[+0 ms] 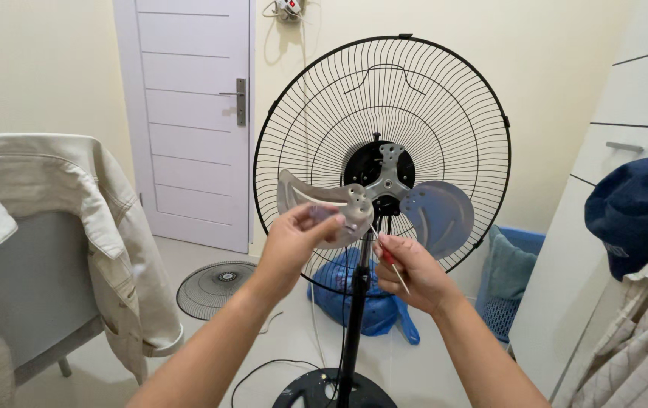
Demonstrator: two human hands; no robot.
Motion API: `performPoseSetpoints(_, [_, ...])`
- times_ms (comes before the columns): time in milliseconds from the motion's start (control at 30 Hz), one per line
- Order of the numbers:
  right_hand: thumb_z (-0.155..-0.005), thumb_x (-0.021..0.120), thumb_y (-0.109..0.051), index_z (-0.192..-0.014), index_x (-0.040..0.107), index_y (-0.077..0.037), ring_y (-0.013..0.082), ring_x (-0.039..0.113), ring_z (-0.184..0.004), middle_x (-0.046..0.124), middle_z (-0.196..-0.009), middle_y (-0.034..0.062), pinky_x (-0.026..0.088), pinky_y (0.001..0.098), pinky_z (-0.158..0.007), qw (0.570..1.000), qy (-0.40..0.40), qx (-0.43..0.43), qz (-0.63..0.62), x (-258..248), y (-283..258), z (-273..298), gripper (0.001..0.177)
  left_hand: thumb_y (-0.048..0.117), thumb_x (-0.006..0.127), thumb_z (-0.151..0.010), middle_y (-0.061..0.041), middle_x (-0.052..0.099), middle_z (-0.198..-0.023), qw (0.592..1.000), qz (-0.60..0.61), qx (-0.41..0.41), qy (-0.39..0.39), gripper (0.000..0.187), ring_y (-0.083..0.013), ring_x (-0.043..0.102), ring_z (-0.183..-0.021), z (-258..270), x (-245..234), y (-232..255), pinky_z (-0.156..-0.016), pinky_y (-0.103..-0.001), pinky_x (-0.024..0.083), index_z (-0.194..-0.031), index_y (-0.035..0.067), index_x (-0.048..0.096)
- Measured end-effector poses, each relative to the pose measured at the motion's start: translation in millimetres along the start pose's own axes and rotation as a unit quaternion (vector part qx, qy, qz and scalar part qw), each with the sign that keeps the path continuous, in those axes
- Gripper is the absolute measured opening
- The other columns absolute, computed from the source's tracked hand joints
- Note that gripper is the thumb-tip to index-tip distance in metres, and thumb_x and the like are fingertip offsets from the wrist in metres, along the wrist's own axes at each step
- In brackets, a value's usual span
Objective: The person assembles a standing fan by attaching fan blades to the central hub using a screwdriver. They secure each blade in sequence and then place the front protective grill onto the fan head.
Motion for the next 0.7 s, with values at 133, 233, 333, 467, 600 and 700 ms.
performPoseSetpoints(133, [-0.106,0.052,-0.028,-0.087,0.058,-0.006,0.006,0.028,-0.046,0.033,-0.056,-0.0072,0.026,0.0242,-0.043,0.995,-0.1,0.01,-0.012,25,-11,9,0.03,0.028,0.072,-0.098,0.002,0.059,-0.075,0.996,-0.007,-0.051,-0.072,0.028,-0.0081,0.052,-0.074,-20,6,12,-0.071,-0.025,0.04,-0.09,0.002,0.067])
performPoseSetpoints(233, [-0.107,0.052,-0.028,-0.087,0.059,-0.006,0.0055,0.028,-0.046,0.035,-0.057,-0.0068,0.025,0.0244,-0.042,0.993,-0.113,0.016,0.005,34,-14,11,0.03,0.029,0.068,-0.1,0.002,0.059,-0.075,0.992,0.043,-0.078,-0.084,0.028,-0.0083,0.051,-0.075,-23,12,14,-0.073,-0.026,0.041,-0.09,0.004,0.064])
performPoseSetpoints(333, [-0.108,0.052,-0.027,-0.088,0.06,-0.005,0.0056,0.029,-0.046,0.036,-0.057,-0.0075,0.025,0.025,-0.043,0.991,-0.13,0.011,0.016,44,-17,11,0.031,0.03,0.064,-0.1,0.002,0.058,-0.075,0.986,0.082,-0.101,-0.102,0.024,-0.0078,0.052,-0.075,-21,16,12,-0.076,-0.025,0.042,-0.093,0.007,0.067])
performPoseSetpoints(467, [-0.108,0.052,-0.026,-0.087,0.06,-0.005,0.0056,0.029,-0.045,0.037,-0.056,-0.0064,0.025,0.0249,-0.041,0.995,-0.101,-0.002,0.016,46,-21,13,0.031,0.03,0.061,-0.101,0.002,0.057,-0.074,0.986,0.078,-0.09,-0.115,0.024,-0.0079,0.052,-0.074,-16,18,13,-0.076,-0.025,0.043,-0.096,0.007,0.069])
performPoseSetpoints(600, [-0.108,0.052,-0.026,-0.086,0.061,-0.006,0.0059,0.029,-0.044,0.036,-0.056,-0.0064,0.025,0.0248,-0.041,0.995,-0.094,0.011,0.011,45,-22,14,0.031,0.029,0.062,-0.106,0.001,0.061,-0.081,0.985,0.01,-0.051,-0.167,0.03,-0.0078,0.058,-0.083,-8,30,19,-0.086,-0.026,0.047,-0.097,0.001,0.065])
performPoseSetpoints(700, [-0.106,0.053,-0.034,-0.086,0.06,-0.006,0.0062,0.03,-0.045,0.036,-0.057,-0.0064,0.025,0.0247,-0.042,0.998,-0.062,0.012,-0.006,43,-22,11,0.035,0.032,0.06,-0.102,0.001,0.062,-0.083,0.981,0.023,-0.094,-0.166,0.034,-0.0083,0.058,-0.082,-2,39,18,-0.09,-0.029,0.05,-0.116,0.004,0.071])
Point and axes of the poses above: each hand's wrist, its own z-axis away from the middle knuckle, its own x-axis out of the palm, y = z × x, the point moved 7 cm from there along -z, towards the middle knuckle
